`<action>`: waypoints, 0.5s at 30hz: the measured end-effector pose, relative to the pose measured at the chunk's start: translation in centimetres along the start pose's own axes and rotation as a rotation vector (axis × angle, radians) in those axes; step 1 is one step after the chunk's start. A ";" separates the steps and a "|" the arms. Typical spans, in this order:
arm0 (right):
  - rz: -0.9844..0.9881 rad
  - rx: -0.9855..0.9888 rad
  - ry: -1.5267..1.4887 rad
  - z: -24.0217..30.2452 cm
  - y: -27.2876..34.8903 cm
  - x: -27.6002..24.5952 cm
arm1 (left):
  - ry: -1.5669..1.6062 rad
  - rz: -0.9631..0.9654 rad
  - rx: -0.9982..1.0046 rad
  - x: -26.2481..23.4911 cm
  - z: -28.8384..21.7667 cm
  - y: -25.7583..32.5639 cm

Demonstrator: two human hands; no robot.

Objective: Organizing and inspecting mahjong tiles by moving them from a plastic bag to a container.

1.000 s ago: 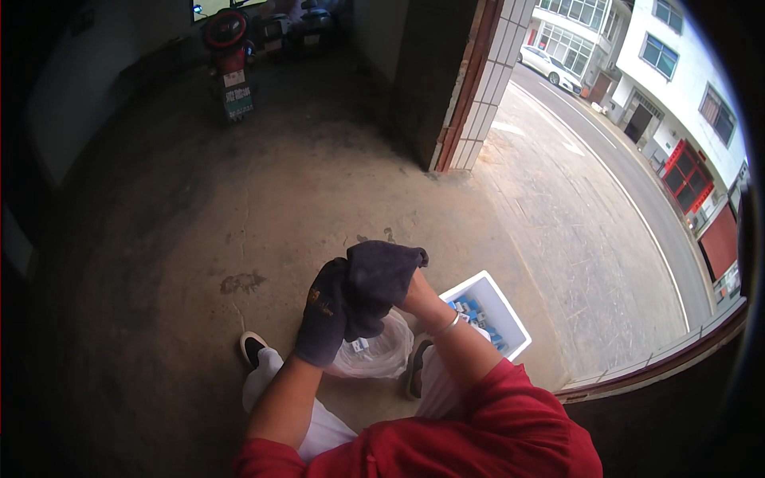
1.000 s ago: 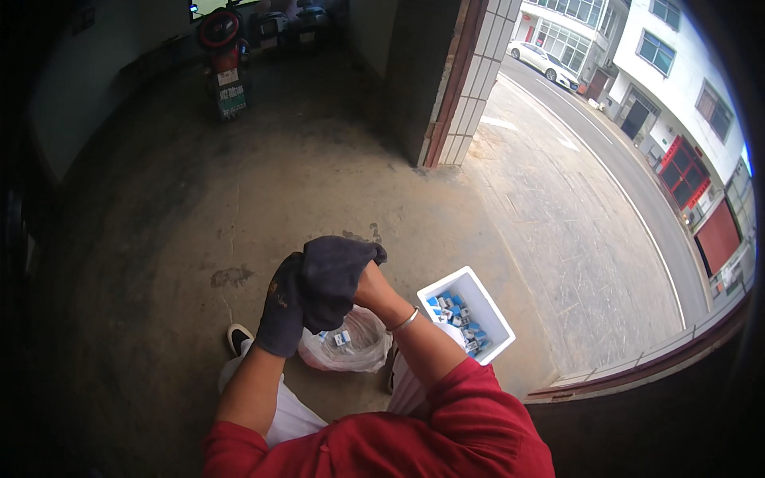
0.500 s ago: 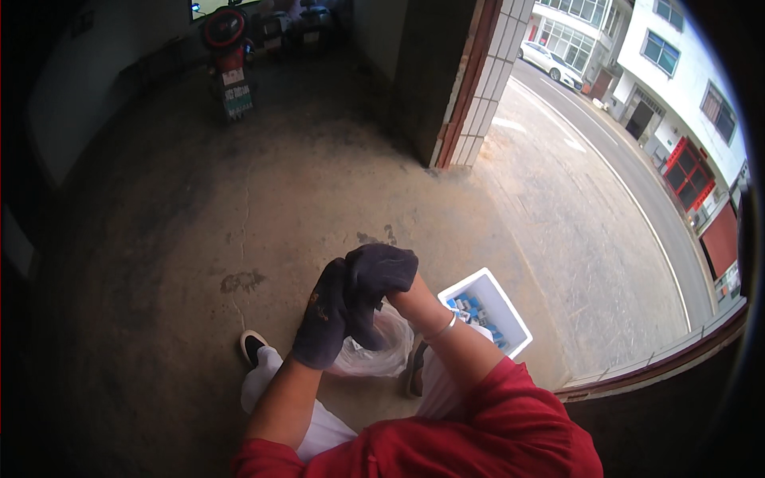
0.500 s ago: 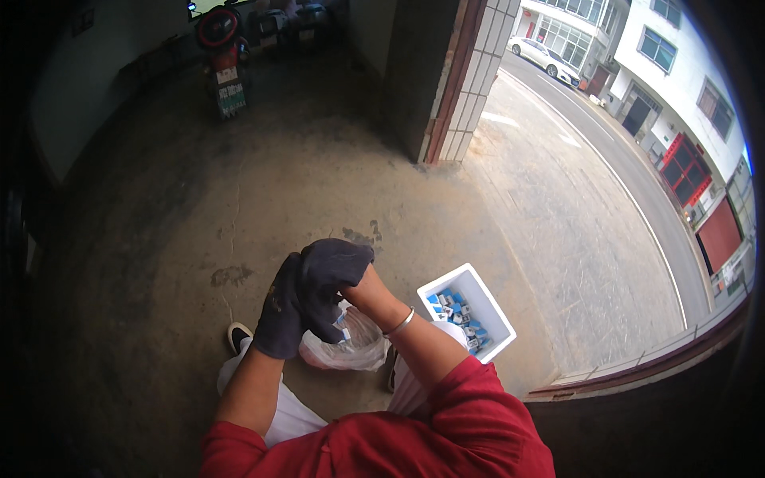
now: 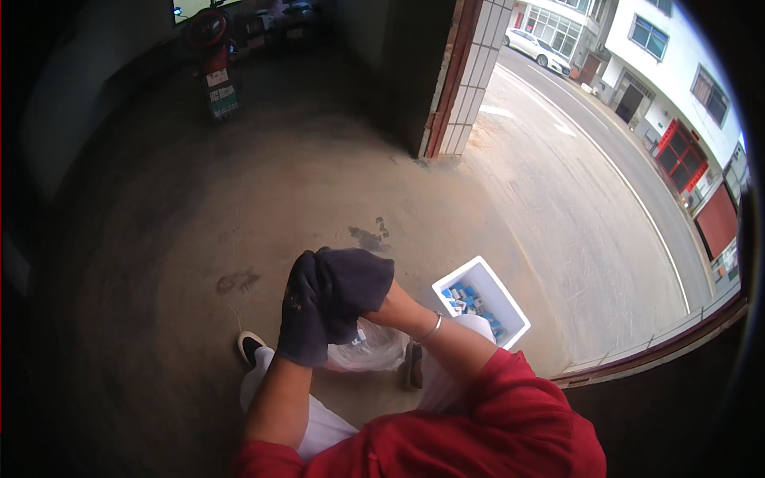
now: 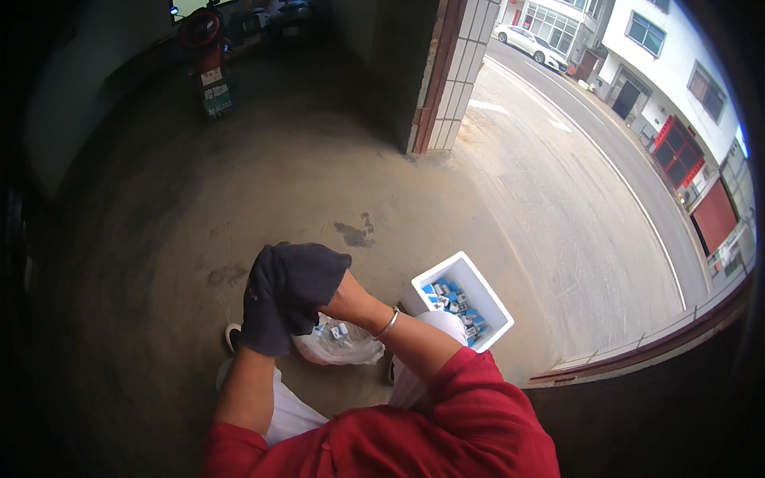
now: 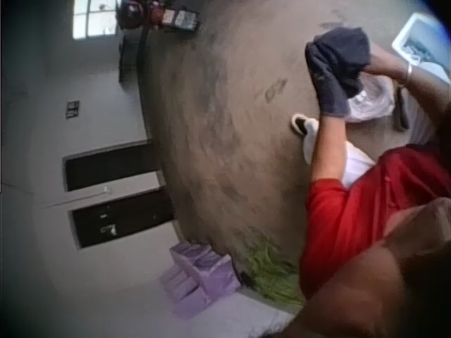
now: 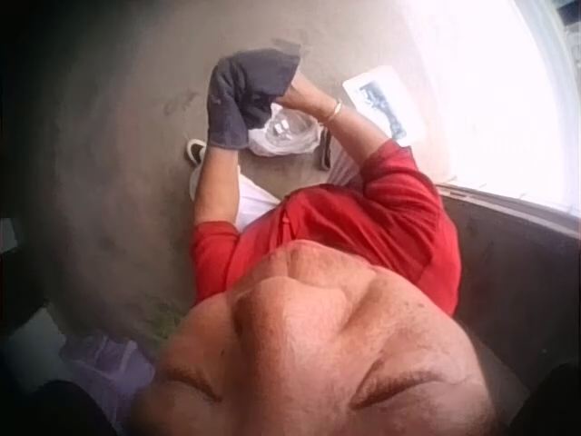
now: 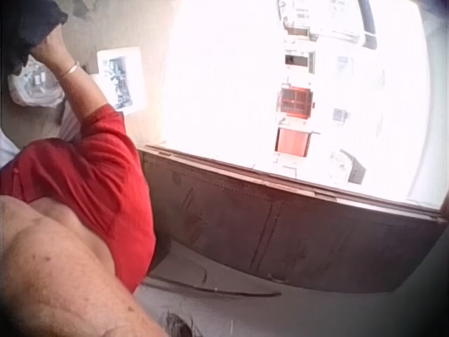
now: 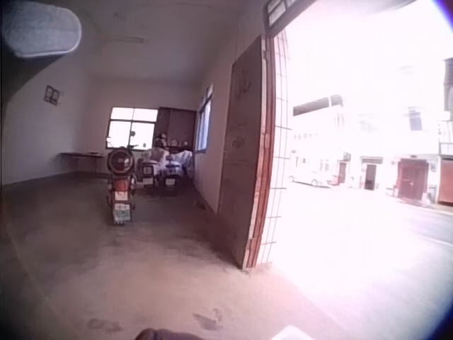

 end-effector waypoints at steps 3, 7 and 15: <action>-0.164 -0.209 0.305 2.0 -0.1 -0.8 | 0.327 0.050 -0.190 0.4 -1.9 0.3; -0.229 -0.120 0.109 1.3 -0.3 -1.7 | -0.438 0.345 0.228 1.8 -1.4 -0.5; -0.171 -0.110 0.069 2.5 -0.8 -1.7 | -0.678 0.488 0.567 3.8 -7.9 -0.5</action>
Point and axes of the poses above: each hand's wrist, its own y-axis away from the middle knuckle, its own x-axis out of the palm, z = x × y, the point moved 8 cm from there along -y, towards the middle knuckle, and after that the axes turned 4 degrees about y, right-handed, at the moved point
